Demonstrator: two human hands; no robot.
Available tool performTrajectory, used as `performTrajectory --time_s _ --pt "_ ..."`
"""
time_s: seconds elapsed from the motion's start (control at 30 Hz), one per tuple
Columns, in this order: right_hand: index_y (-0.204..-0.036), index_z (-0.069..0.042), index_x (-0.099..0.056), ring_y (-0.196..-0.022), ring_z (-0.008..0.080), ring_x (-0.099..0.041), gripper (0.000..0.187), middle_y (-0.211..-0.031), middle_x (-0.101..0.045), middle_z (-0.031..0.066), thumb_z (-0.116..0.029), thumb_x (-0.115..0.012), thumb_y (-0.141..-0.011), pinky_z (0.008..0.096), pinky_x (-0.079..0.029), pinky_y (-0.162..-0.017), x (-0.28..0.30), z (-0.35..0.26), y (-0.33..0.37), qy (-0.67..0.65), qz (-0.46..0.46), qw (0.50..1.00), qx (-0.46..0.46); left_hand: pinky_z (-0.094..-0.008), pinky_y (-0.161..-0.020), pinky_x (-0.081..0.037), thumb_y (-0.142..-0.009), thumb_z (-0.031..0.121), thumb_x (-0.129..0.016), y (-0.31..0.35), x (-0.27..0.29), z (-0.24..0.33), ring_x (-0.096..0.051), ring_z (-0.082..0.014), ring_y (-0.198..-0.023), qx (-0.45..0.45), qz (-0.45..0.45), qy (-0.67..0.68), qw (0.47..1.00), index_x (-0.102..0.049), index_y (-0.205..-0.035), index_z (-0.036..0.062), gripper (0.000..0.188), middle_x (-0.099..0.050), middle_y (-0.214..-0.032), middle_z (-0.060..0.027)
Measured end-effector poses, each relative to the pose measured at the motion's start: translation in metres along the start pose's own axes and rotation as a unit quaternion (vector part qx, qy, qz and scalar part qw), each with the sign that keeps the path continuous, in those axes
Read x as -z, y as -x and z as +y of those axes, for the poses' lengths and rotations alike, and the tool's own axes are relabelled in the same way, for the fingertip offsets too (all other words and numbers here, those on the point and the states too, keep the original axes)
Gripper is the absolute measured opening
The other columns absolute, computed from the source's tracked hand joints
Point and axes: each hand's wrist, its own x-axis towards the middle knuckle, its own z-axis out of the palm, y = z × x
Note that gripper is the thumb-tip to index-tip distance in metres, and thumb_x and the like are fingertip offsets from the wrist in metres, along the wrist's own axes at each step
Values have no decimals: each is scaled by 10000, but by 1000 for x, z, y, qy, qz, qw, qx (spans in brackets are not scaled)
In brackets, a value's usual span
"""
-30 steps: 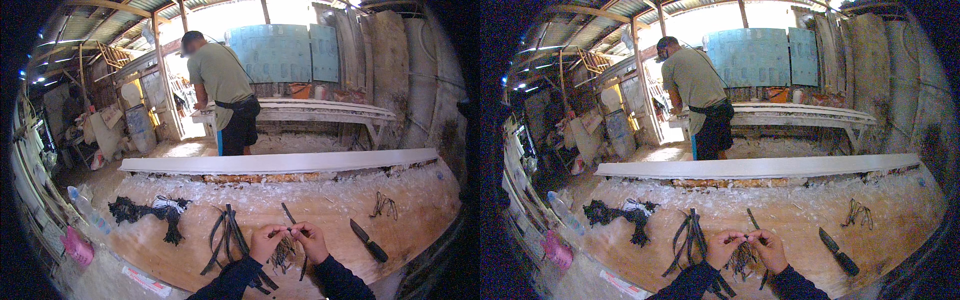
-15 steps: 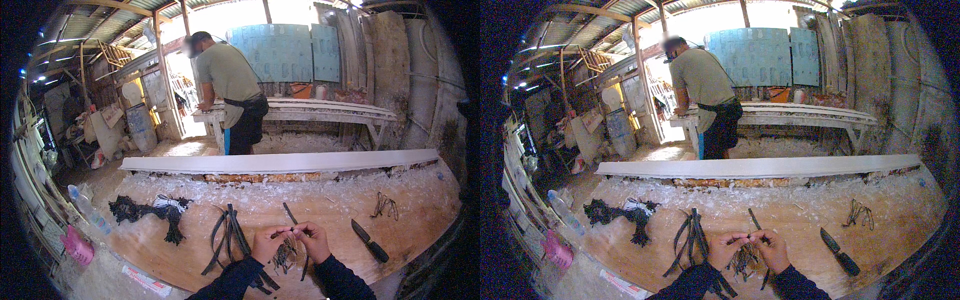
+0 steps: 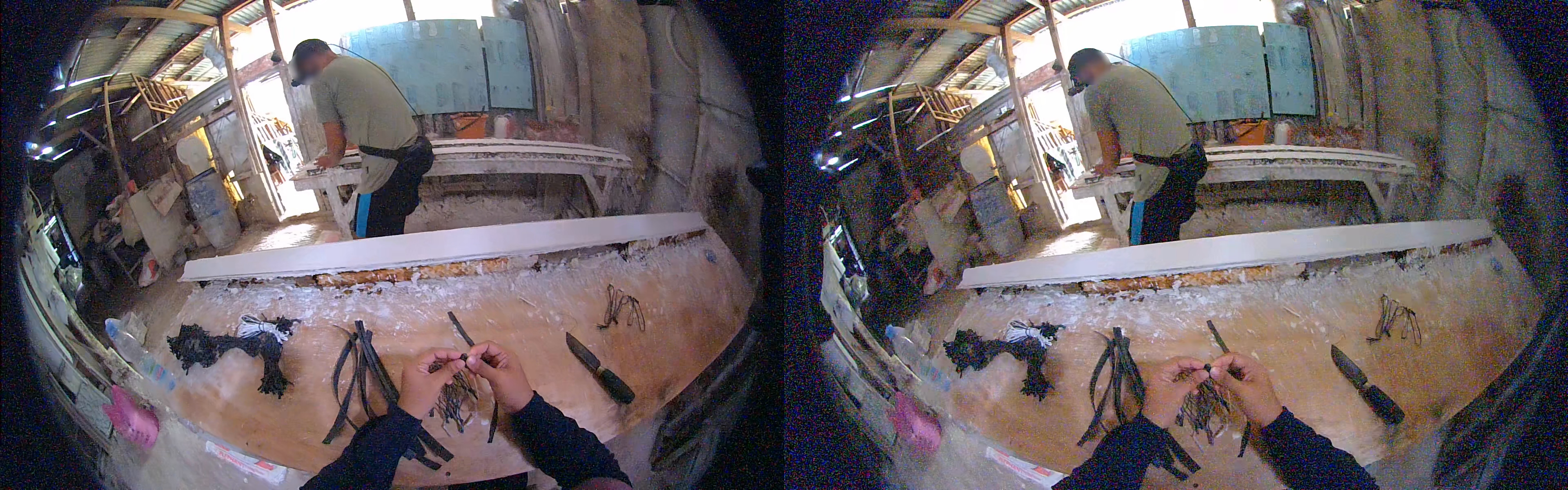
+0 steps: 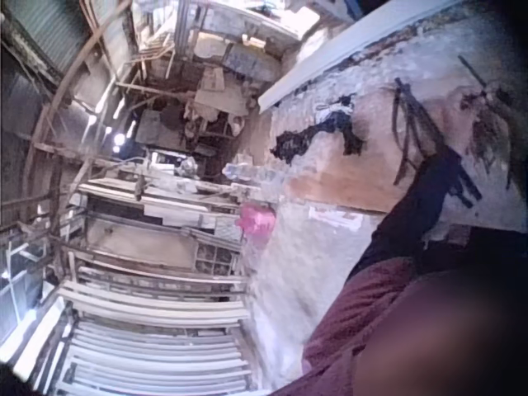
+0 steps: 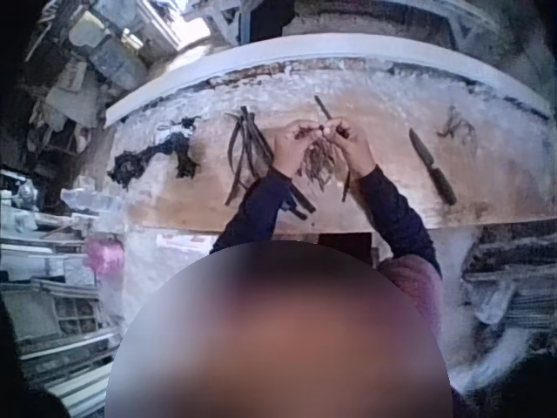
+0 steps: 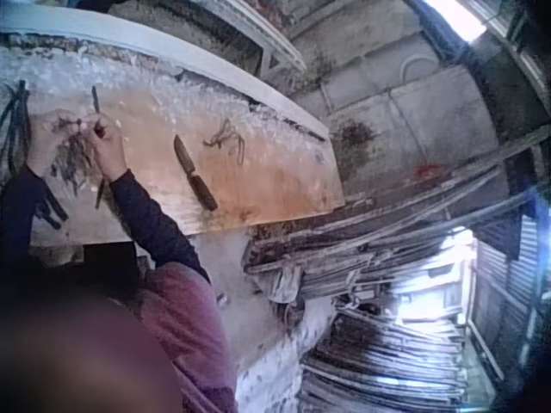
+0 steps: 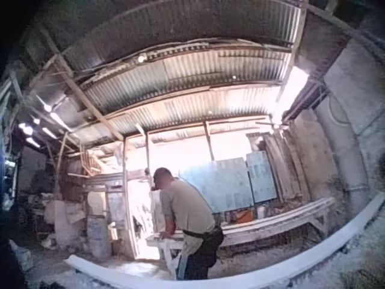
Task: The person separates thin black strips from a larger piece by hand, pulling them apart and placing them on the table. A coworker in the background works on a long white board, but the camera wearer focuses on the black strips.
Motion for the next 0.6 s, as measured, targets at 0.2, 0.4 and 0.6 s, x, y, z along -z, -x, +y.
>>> performTrajectory --time_s 0.2,0.4,0.6 --pt "-865 -43 -575 -694 65 -499 111 -777 -567 -8 -147 -577 -825 204 -403 -626 2 -1 0 18 -20 999 29 -194 -546 -462 -755 66 -646 1 -1 -1 -557 -70 -690 -47 18 -16 999 -624 -851 16 110 -606 -804 -22" --pt "-850 -51 -569 -692 69 -498 113 -774 -565 -10 -158 -590 -818 214 -407 -629 8 2 -4 25 -55 998 26 -195 -545 -457 -761 57 -638 2 0 3 -556 -72 -676 -65 7 -53 996 -628 -871 13 119 -611 -793 -26" --pt "-824 -61 -558 -687 74 -504 99 -775 -561 -11 -148 -603 -806 219 -414 -625 9 3 -4 1 -53 999 8 -196 -543 -456 -772 71 -629 2 1 3 -557 -77 -688 -51 -6 -47 998 -627 -877 9 122 -611 -802 -30"
